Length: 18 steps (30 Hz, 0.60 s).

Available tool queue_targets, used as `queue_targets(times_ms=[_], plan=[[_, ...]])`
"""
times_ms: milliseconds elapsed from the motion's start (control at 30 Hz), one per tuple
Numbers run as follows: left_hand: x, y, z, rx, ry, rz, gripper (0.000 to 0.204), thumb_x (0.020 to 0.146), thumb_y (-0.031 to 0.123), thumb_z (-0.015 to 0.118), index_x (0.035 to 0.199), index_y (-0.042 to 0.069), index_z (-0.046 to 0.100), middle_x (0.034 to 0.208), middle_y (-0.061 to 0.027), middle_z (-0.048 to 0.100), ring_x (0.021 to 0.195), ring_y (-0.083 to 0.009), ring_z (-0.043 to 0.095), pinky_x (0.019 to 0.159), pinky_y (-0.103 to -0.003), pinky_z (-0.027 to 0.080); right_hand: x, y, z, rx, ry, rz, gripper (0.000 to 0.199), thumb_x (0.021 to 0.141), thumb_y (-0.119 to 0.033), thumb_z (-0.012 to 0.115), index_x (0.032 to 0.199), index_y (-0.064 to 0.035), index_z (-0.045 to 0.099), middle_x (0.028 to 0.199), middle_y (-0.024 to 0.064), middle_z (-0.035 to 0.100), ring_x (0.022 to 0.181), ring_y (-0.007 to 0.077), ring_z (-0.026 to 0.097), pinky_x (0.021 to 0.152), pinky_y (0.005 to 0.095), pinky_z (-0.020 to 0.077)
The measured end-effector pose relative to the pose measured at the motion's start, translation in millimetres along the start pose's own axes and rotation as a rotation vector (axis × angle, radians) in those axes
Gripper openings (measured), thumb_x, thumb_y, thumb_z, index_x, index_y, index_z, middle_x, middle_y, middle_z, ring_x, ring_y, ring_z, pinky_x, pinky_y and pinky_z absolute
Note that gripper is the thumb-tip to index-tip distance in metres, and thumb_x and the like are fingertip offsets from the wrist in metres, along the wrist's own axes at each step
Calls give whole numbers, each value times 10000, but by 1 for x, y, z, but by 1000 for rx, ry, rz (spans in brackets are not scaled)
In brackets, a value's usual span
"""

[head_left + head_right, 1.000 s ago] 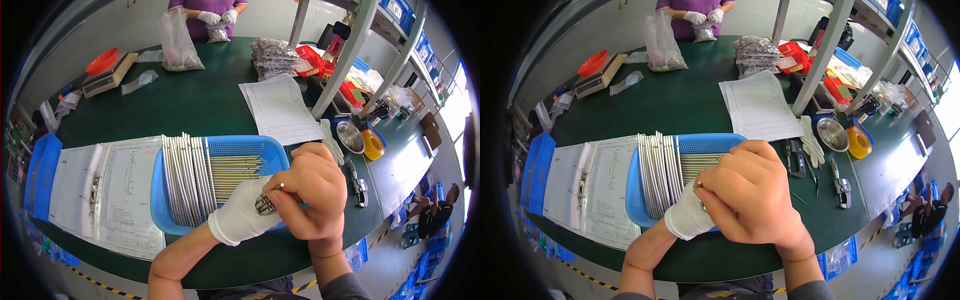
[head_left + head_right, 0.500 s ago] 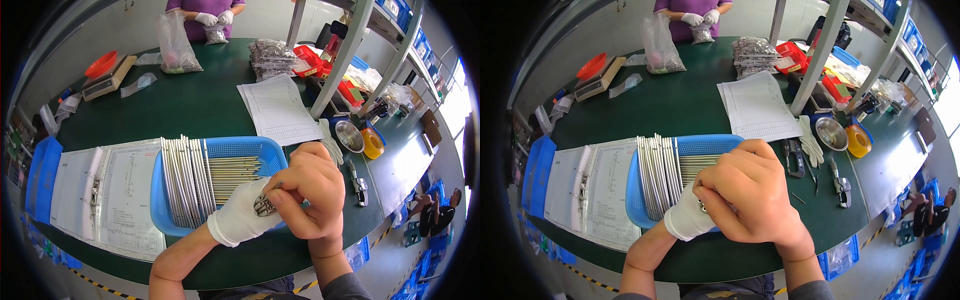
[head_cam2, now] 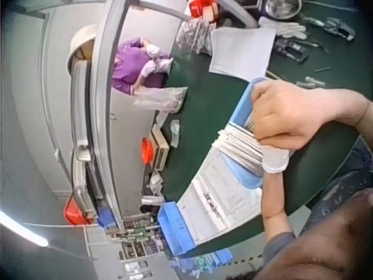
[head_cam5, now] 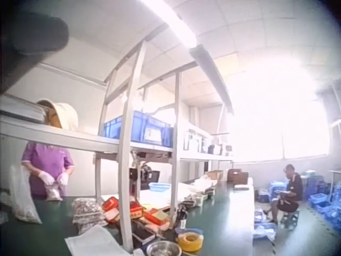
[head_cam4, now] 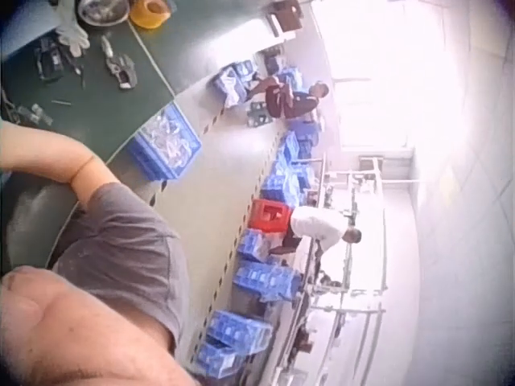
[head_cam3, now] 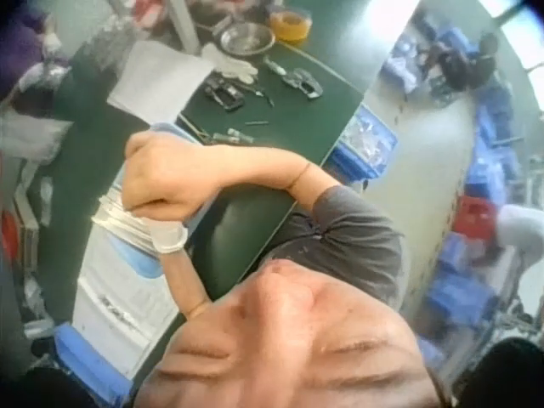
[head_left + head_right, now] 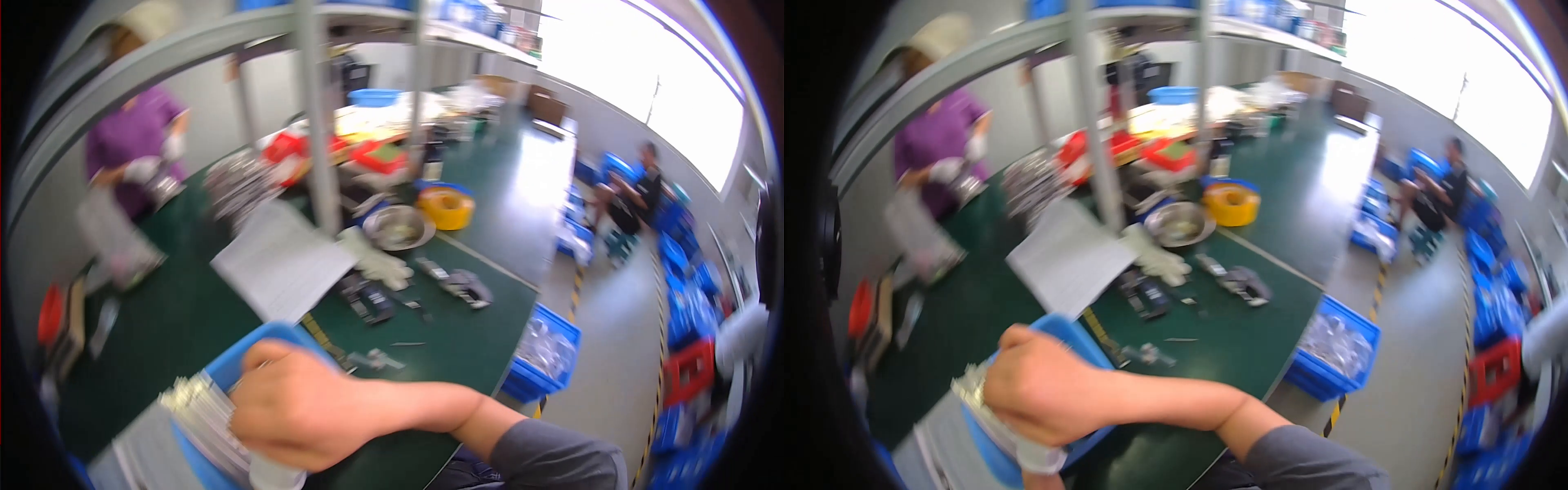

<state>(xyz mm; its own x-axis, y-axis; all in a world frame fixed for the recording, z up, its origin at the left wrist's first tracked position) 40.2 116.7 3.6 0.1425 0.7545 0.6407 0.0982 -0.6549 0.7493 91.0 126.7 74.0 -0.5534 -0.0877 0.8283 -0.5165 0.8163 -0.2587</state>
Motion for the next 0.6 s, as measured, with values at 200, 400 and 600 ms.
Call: queue_targets(times_ms=[200, 400, 600], plan=[[6, -18, 32, -188, -54, 46, 217, 809, 161, 607, 1004, 81, 555, 829, -37, 616, 727, -183, 593, 647, -318, 469, -4, 1, 1, -1, 88, 27, 74, 635, -117, 577, 665, -53, 558, 584, 116, 485, 567, 312, 489, 642, 396, 353], [-23, -18, 8, -198, 110, 28, 243, 835, 181, 572, 1052, 80, 530, 808, -31, 600, 705, -178, 583, 631, -311, 470, -1, 2, 10, -81, 208, 0, 222, 746, -263, 606, 596, -107, 553, 565, 59, 555, 569, 278, 554, 571, 385, 384], [-55, -12, -26, -207, 296, -8, 271, 860, 202, 537, 1100, 79, 506, 788, -24, 584, 683, -173, 572, 615, -303, 471, 9, -3, 16, -99, 502, -31, 137, 751, -224, 614, 673, -116, 578, 554, 56, 549, 548, 271, 556, 563, 371, 397]])
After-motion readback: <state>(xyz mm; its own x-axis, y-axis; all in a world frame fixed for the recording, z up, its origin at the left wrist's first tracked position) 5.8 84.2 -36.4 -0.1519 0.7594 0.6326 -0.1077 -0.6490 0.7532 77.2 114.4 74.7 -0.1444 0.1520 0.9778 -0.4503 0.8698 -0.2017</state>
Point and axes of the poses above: each hand's wrist, its own x-axis towards the middle knuckle, its own z-axis out of the palm, y = z × x, the point moved 2 cm from there along x, towards the middle knuckle
